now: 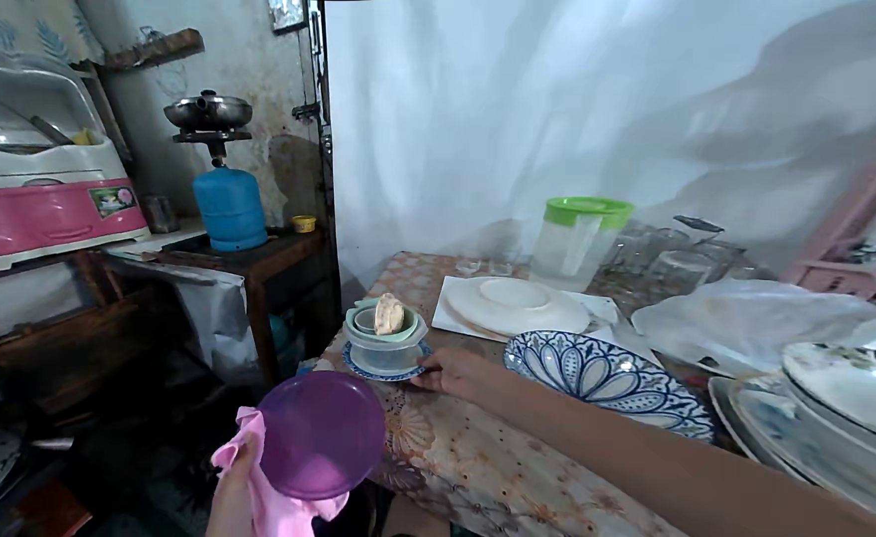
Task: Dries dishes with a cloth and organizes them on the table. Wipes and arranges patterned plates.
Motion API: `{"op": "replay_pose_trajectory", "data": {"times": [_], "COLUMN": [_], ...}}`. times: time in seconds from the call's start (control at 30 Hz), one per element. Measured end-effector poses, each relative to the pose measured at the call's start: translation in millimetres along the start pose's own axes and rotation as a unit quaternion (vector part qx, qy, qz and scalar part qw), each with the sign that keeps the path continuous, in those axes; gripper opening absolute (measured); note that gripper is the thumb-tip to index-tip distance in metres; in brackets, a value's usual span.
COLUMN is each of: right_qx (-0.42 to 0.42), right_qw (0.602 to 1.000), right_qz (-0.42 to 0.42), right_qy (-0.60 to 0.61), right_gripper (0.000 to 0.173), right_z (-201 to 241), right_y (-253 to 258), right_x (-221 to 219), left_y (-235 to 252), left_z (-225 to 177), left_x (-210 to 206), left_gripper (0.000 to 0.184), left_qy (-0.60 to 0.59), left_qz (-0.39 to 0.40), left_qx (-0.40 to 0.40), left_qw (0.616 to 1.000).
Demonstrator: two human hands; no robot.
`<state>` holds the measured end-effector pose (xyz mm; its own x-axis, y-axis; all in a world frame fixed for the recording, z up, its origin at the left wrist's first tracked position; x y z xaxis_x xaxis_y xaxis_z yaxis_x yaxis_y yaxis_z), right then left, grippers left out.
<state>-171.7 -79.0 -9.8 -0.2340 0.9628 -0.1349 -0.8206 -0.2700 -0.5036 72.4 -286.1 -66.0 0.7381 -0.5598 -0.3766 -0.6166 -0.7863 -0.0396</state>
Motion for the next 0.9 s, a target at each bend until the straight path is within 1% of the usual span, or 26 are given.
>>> {"op": "replay_pose_trajectory", "data": {"times": [0.1, 0.2, 0.3, 0.4, 0.43, 0.5, 0.57, 0.63, 0.67, 0.73, 0.77, 0.83, 0.87, 0.9], "right_qx": [0.037, 0.067, 0.072, 0.063, 0.065, 0.066, 0.064, 0.058, 0.053, 0.048, 0.051, 0.062, 0.063, 0.055], "right_qw": [0.999, 0.998, 0.997, 0.998, 0.997, 0.997, 0.997, 0.997, 0.997, 0.997, 0.996, 0.993, 0.992, 0.993], "right_qz": [-0.001, -0.004, -0.009, -0.019, -0.029, -0.038, -0.04, -0.05, -0.056, -0.058, -0.056, -0.041, -0.034, -0.02], "right_qy": [-0.007, -0.012, 0.0, -0.01, -0.013, -0.015, -0.026, -0.027, -0.028, -0.034, -0.046, -0.086, -0.1, -0.103], "right_gripper": [0.024, 0.026, 0.03, 0.03, 0.027, 0.025, 0.025, 0.026, 0.025, 0.025, 0.027, 0.025, 0.021, 0.02], "right_z": [16, 30, 39, 48, 50, 49, 49, 50, 50, 46, 42, 35, 30, 24], "right_y": [-9, -17, -25, -36, -40, -49, -62, -76, -84, -99, -107, -128, -138, -148], "right_x": [8, 19, 31, 45, 52, 68, 84, 95, 100, 110, 116, 123, 125, 125], "left_y": [8, 19, 31, 36, 33, 24, 11, -12, -24, -48, -57, -75, -84, -94], "left_z": [-6, -11, -3, 2, 0, -5, -14, -26, -31, -41, -41, -28, -16, -4], "left_x": [-25, -54, -80, -92, -91, -78, -55, -36, -29, -26, -27, -35, -43, -53], "left_gripper": [0.031, 0.033, 0.034, 0.034, 0.033, 0.032, 0.037, 0.043, 0.042, 0.031, 0.033, 0.04, 0.042, 0.042], "left_qy": [0.035, 0.076, 0.121, 0.125, 0.117, 0.11, 0.111, 0.099, 0.065, -0.039, -0.092, -0.151, -0.17, -0.174], "left_qz": [0.008, 0.061, 0.104, 0.133, 0.129, 0.086, 0.045, 0.048, 0.055, 0.058, 0.07, 0.123, 0.146, 0.149], "left_qx": [-0.027, -0.037, -0.039, -0.049, -0.047, -0.041, -0.067, -0.101, -0.106, -0.086, -0.06, 0.027, 0.082, 0.125], "left_qw": [0.999, 0.995, 0.987, 0.982, 0.984, 0.989, 0.991, 0.989, 0.991, 0.994, 0.992, 0.981, 0.971, 0.965]}}
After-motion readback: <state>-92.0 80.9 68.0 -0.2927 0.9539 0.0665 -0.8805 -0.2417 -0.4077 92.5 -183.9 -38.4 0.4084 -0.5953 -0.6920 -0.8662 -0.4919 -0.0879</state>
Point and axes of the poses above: each hand's wrist, its own y-axis towards the middle knuckle, its own x-axis out of the back of the hand, z = x × y, the point moved 4 cm from there along y, towards the middle knuckle, and after that the axes turned 3 degrees about -z, right-handed, at the moved point
